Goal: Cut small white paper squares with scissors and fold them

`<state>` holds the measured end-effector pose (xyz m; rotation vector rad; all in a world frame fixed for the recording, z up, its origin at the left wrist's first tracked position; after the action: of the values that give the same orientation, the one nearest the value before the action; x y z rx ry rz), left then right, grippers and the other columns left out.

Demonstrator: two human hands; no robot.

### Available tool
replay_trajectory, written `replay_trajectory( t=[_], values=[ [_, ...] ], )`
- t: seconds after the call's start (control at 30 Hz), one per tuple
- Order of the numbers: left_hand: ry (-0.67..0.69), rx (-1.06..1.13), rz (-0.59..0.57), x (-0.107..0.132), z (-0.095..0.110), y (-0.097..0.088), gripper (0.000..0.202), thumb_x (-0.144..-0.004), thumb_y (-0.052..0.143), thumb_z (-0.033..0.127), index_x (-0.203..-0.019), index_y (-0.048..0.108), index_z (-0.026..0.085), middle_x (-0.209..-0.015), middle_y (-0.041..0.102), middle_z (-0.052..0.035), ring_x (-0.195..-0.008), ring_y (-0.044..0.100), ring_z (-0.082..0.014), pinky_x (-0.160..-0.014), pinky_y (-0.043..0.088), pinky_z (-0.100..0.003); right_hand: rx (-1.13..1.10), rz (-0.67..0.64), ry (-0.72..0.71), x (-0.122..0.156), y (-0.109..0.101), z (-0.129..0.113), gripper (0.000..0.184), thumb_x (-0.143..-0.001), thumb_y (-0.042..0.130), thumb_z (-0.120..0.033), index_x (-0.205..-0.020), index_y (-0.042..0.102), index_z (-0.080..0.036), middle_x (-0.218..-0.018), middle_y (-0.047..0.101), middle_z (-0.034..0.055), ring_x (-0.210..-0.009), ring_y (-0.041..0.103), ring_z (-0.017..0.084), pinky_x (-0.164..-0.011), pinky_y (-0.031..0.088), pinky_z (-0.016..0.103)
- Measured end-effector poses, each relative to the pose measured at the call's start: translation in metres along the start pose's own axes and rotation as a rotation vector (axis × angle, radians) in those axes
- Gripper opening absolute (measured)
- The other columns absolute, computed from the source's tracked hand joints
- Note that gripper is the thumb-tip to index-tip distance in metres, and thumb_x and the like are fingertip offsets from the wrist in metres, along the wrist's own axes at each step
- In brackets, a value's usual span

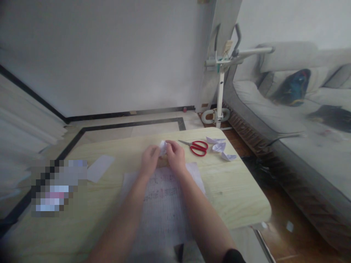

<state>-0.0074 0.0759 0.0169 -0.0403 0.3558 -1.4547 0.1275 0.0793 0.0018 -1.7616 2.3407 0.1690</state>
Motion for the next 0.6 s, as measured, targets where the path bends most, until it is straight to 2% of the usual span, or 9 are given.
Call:
replay_trajectory(
  t=[0.13,0.33,0.47,0.6],
  values=[
    [0.017,-0.014,-0.025,0.001,0.002,0.002,0.014,-0.084,0.05,0.028,-0.077,0.057,0.019,-0.069,0.061,-0.0007,-0.065,0.059,-0.0141,-0.06,0.047,-0.024,0.109,0.012,-0.043,0.003,-0.001,-0.006,0.028,-0.079,0.05,-0.029,-0.099,0.067,-0.018,-0.067,0.064,0.0015,-0.058,0.055,0.015,-0.058,0.044,0.027],
    [0.066,-0.06,-0.042,0.001,0.002,0.004,0.014,-0.085,0.05,0.028,-0.08,0.058,0.018,-0.072,0.063,-0.0016,-0.068,0.059,-0.0143,-0.064,0.047,-0.024,0.213,0.031,-0.071,0.008,-0.001,-0.012,0.03,-0.076,0.05,-0.023,-0.101,0.065,-0.017,-0.07,0.065,0.0022,-0.061,0.057,0.016,-0.061,0.044,0.028],
    [0.082,-0.079,-0.06,0.002,0.002,0.006,0.015,-0.085,0.05,0.03,-0.081,0.06,0.018,-0.073,0.063,-0.0014,-0.066,0.059,-0.0137,-0.063,0.046,-0.024,0.079,0.033,-0.007,0.003,-0.002,-0.005,0.023,-0.077,0.055,-0.031,-0.092,0.067,-0.017,-0.071,0.066,0.0035,-0.063,0.059,0.017,-0.061,0.046,0.028],
    [0.028,-0.042,-0.043,0.001,0.002,0.004,0.015,-0.084,0.052,0.03,-0.078,0.058,0.018,-0.068,0.061,-0.0007,-0.063,0.058,-0.0136,-0.06,0.046,-0.024,-0.066,0.001,0.064,-0.003,-0.002,0.003,0.022,-0.076,0.059,-0.037,-0.079,0.066,-0.016,-0.071,0.065,0.0031,-0.064,0.058,0.016,-0.06,0.046,0.027]
  ],
)
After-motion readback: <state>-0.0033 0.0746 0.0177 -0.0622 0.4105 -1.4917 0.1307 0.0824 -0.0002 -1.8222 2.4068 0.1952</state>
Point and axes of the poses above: each hand's wrist, its own x-axis away from the middle knuckle, its own y-axis out of the palm, z = x × y, the point moved 6 cm from there along -x, towards the middle knuckle
